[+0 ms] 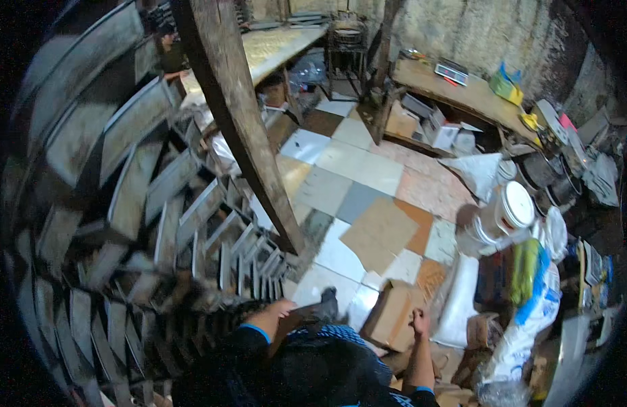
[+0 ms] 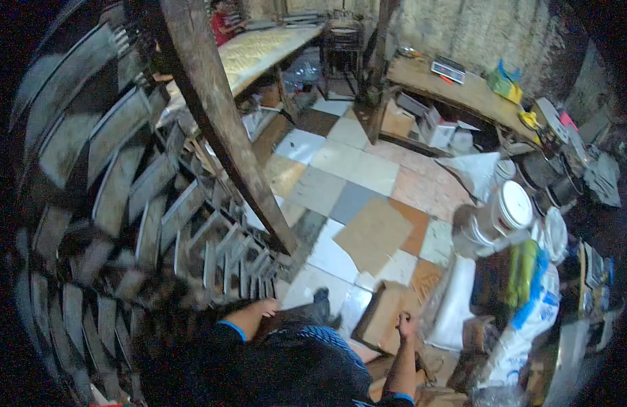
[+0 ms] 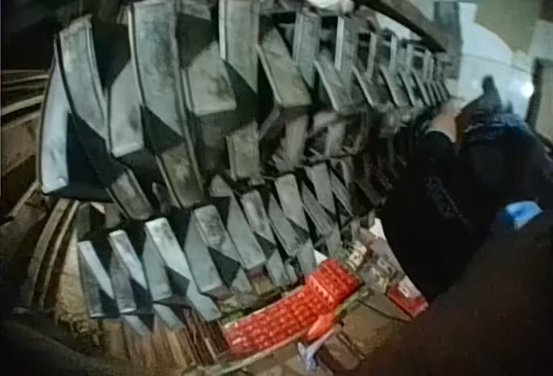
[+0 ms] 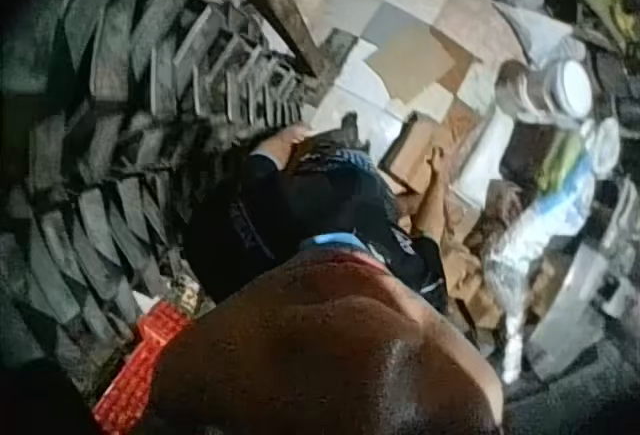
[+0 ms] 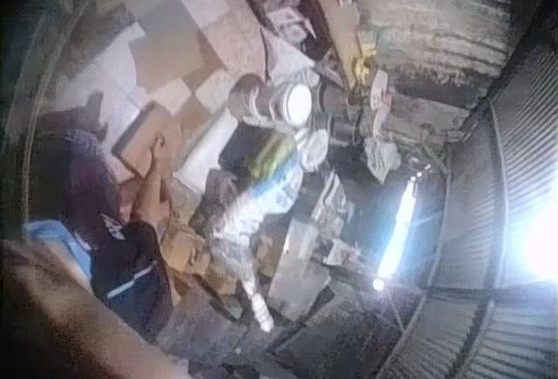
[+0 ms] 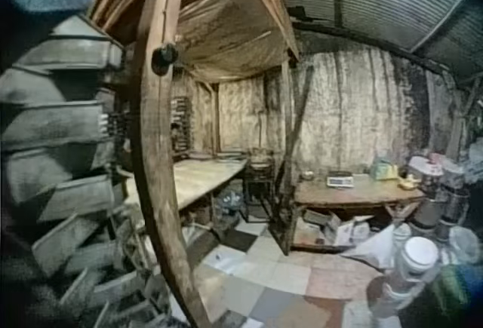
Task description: Separate small balls of dough from a larger patterned piece and place them into a baking tray.
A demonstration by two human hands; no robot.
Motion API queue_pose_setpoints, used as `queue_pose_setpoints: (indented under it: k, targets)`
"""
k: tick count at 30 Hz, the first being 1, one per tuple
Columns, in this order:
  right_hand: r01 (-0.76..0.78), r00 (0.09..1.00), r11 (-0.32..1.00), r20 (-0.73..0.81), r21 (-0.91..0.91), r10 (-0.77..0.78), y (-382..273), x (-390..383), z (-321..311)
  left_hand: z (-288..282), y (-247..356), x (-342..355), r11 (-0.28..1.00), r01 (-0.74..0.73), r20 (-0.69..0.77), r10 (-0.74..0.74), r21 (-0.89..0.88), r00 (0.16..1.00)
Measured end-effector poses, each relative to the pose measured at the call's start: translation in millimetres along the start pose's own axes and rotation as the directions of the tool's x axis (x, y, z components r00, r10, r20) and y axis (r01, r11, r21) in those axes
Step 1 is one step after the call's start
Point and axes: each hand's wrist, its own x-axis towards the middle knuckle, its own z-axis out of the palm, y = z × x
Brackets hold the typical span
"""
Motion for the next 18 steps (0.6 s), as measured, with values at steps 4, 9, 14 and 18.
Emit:
queue_pose_setpoints:
  k: [4,9,14,18]
  targets:
    - [-0.58,0.653,0.766,0.721,0.279,0.232,21,55,78,-112,92,63,0.999,-0.039,0.066,0.041,-0.035,0.997]
    - [-0.798,0.577,0.333,0.796,0.503,0.181,110,61,27,-94,208,108,0.915,-0.256,-0.026,0.261,-0.313,0.965]
    - [-0.703,0.706,0.456,0.616,0.546,0.349,55,97,40,-142,325,127,0.896,-0.291,-0.056,0.289,-0.335,0.956]
    - [-0.702,0.689,0.544,0.631,0.46,0.357,-7,205,31,-171,359,184,0.959,-0.19,-0.065,0.181,-0.208,0.981]
